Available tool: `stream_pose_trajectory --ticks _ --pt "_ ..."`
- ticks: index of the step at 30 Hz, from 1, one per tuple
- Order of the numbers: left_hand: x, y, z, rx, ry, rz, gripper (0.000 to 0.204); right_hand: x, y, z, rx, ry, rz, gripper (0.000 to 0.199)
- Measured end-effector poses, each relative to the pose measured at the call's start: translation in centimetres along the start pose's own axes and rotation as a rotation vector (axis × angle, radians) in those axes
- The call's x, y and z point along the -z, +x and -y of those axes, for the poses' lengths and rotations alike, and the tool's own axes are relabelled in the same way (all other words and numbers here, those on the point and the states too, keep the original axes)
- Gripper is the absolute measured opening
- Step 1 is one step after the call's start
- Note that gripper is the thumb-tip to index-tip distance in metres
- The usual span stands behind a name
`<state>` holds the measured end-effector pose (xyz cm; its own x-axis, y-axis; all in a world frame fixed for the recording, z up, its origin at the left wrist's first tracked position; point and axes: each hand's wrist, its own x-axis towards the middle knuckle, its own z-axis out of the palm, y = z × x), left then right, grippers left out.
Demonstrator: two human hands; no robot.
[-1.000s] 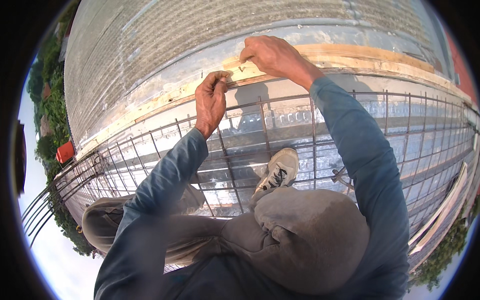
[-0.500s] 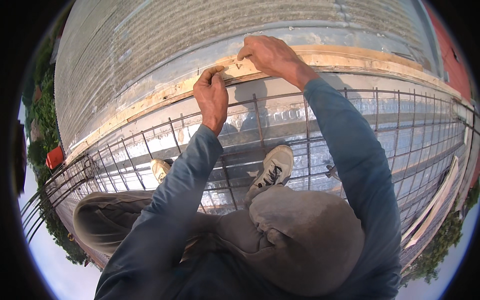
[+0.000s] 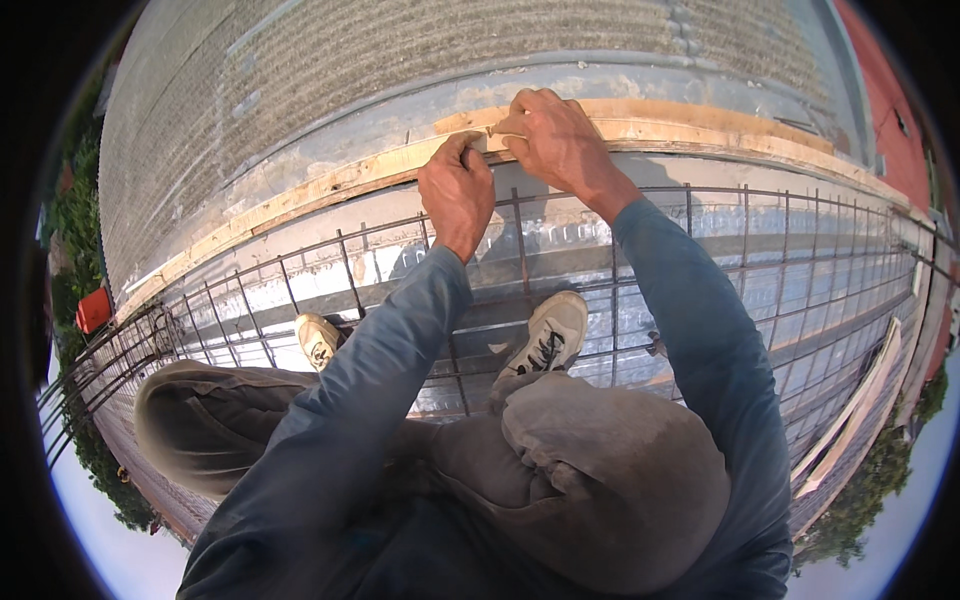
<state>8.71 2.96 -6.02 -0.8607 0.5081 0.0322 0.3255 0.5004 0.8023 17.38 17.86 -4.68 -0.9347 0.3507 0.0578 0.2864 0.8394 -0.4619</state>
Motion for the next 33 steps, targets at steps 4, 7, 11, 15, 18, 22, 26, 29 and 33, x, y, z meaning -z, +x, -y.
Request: stream_pose_trajectory --ticks 4,7,11,15,18,22,26,29,33 --pt "-0.3 -0.4 -0.4 0.062 -0.044 0.027 0.023 -1.5 -0.4 1.2 -0.041 -0.044 -0.139 0.014" --pt "-0.2 -0.9 -0.3 0.049 -0.084 0.011 0.022 -1.3 0.4 2.5 -0.079 -0.131 -0.126 0.012" --pt "-0.5 -1.1 0.8 0.047 -0.192 -0.040 0.021 -1.4 0.7 3.7 -0.121 -0.178 -0.125 0.010" --pt "-0.8 -1.1 0.7 0.041 -0.255 -0.045 0.019 -2.2 0.2 3.5 -0.138 -0.207 -0.152 0.011" --pt "-1.3 -0.3 0.8 -0.003 -0.186 0.011 0.019 -2.1 0.3 3.2 -0.179 -0.173 -0.137 0.014" --pt "-1.0 -0.7 0.7 -0.004 -0.127 0.025 0.019 -1.4 0.1 3.6 -0.273 -0.134 -0.050 0.015" --pt "-0.5 -1.4 0.3 0.050 -0.216 0.015 0.019 -1.5 -0.5 4.2 -0.309 -0.069 -0.016 0.017" --pt "-0.4 -1.6 0.3 0.131 -0.331 0.021 0.019 -1.6 -0.3 4.7 -0.383 0.026 -0.059 0.018" --pt "-0.7 -2.1 0.7 0.278 -0.503 0.058 0.018 -1.3 0.0 5.5 -0.445 0.158 -0.038 0.016"
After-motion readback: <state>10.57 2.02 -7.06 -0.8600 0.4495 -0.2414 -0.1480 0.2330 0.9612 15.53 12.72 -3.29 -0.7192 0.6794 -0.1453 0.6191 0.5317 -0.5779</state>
